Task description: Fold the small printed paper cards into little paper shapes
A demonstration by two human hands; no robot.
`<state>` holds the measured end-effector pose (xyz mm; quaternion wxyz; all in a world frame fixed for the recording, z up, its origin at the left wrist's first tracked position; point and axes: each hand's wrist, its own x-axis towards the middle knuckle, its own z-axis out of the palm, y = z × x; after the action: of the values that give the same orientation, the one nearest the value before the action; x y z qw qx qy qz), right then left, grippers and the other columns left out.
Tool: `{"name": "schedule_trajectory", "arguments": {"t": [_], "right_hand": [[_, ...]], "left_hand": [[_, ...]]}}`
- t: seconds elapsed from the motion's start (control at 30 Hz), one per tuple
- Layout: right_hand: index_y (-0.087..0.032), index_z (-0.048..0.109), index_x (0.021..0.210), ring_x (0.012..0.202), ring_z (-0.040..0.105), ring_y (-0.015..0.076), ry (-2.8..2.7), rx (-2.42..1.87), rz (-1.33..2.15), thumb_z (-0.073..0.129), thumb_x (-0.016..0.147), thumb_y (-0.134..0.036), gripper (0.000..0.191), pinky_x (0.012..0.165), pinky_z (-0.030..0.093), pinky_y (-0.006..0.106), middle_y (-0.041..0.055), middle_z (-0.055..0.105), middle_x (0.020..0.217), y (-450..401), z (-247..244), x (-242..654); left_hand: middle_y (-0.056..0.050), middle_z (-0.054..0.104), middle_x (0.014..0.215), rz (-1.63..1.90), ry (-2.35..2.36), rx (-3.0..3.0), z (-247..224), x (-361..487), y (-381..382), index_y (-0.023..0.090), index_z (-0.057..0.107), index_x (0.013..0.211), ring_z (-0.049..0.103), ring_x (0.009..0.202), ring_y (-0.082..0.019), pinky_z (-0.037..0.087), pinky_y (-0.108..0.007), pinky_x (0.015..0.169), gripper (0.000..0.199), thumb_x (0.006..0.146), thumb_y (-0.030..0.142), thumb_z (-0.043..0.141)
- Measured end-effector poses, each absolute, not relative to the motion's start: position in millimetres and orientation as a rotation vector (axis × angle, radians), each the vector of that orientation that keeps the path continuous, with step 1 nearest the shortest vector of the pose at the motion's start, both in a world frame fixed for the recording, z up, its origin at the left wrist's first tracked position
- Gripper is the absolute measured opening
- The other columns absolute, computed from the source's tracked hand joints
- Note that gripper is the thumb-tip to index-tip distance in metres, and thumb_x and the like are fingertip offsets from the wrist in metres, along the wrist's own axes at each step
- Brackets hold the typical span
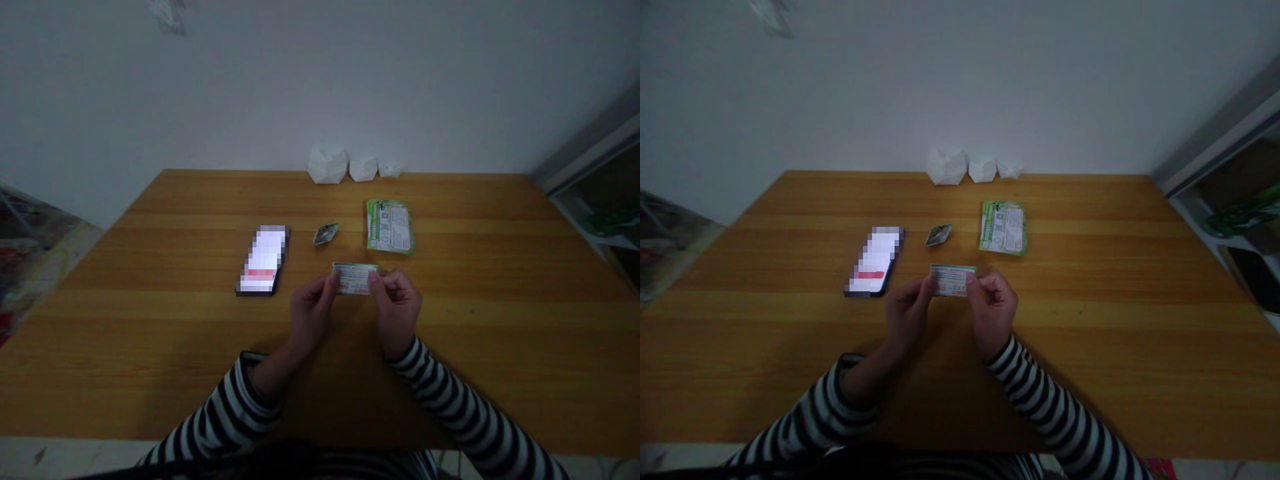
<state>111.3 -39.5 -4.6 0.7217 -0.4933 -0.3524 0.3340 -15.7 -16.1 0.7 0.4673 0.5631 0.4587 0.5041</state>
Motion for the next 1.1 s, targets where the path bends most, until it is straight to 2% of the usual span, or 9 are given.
{"name": "schedule_trajectory", "arguments": {"t": [0.5,0.6,0.7,0.8,0.9,1.0,1.1], "right_hand": [[-0.02,0.049,0.064,0.059,0.058,0.0117,-0.749,-1.102,0.741,0.072,0.081,-0.029,0.03,0.06,0.05,0.026,-0.0031,0.061,0.064,-39,-7,110],[-0.022,0.052,0.081,0.054,0.056,0.0101,-0.732,-1.096,0.814,0.075,0.078,-0.028,0.025,0.058,0.05,0.024,-0.0079,0.058,0.06,-34,-7,118],[-0.024,0.051,0.115,0.051,0.054,0.0091,-0.896,-1.052,1.122,0.075,0.078,-0.028,0.045,0.055,0.048,0.021,-0.0115,0.056,0.06,-27,-5,138],[-0.021,0.058,0.12,0.06,0.062,0.0112,-1.258,-0.996,1.453,0.072,0.081,-0.032,0.043,0.058,0.051,0.022,-0.0056,0.065,0.069,-22,-2,158],[-0.02,0.066,0.116,0.08,0.07,0.0157,-1.464,-0.94,1.553,0.064,0.088,-0.037,0.033,0.073,0.057,0.029,0.0031,0.074,0.092,-22,-3,165],[-0.021,0.067,0.12,0.093,0.071,0.0177,-1.478,-0.971,1.476,0.061,0.091,-0.038,0.034,0.086,0.057,0.034,0.0061,0.074,0.106,-23,-8,160],[-0.021,0.065,0.126,0.101,0.071,0.0202,-1.389,-0.987,1.41,0.063,0.09,-0.039,0.04,0.091,0.055,0.038,0.008,0.074,0.113,-23,-13,153]], "left_hand": [[-0.005,0.078,0.078,1.192,1.14,1.388,0,-15,-17,0.017,0.08,0.085,0.072,0.072,-0.017,0.056,-0.025,0.065,0.032,0.092,0.04,0.059],[-0.005,0.076,0.074,1.131,1.144,1.417,5,-19,-12,0.016,0.079,0.081,0.07,0.068,-0.018,0.055,-0.025,0.062,0.034,0.09,0.042,0.06],[-0.005,0.075,0.071,0.979,1.07,1.465,10,-27,-2,0.015,0.078,0.077,0.067,0.063,-0.016,0.052,-0.023,0.058,0.037,0.09,0.043,0.059],[-0.003,0.07,0.063,0.744,0.917,1.555,14,-36,8,0.014,0.075,0.071,0.06,0.055,-0.013,0.045,-0.021,0.052,0.041,0.092,0.044,0.056],[0.0,0.061,0.054,0.597,0.822,1.63,13,-40,13,0.013,0.069,0.062,0.05,0.048,-0.009,0.036,-0.019,0.046,0.046,0.092,0.045,0.055],[0.0,0.06,0.058,0.592,0.801,1.608,10,-38,14,0.012,0.067,0.064,0.051,0.052,-0.01,0.038,-0.019,0.05,0.045,0.092,0.045,0.054],[-0.001,0.065,0.066,0.693,0.813,1.492,7,-34,14,0.012,0.068,0.073,0.058,0.06,-0.011,0.045,-0.02,0.057,0.035,0.09,0.041,0.059]]}}
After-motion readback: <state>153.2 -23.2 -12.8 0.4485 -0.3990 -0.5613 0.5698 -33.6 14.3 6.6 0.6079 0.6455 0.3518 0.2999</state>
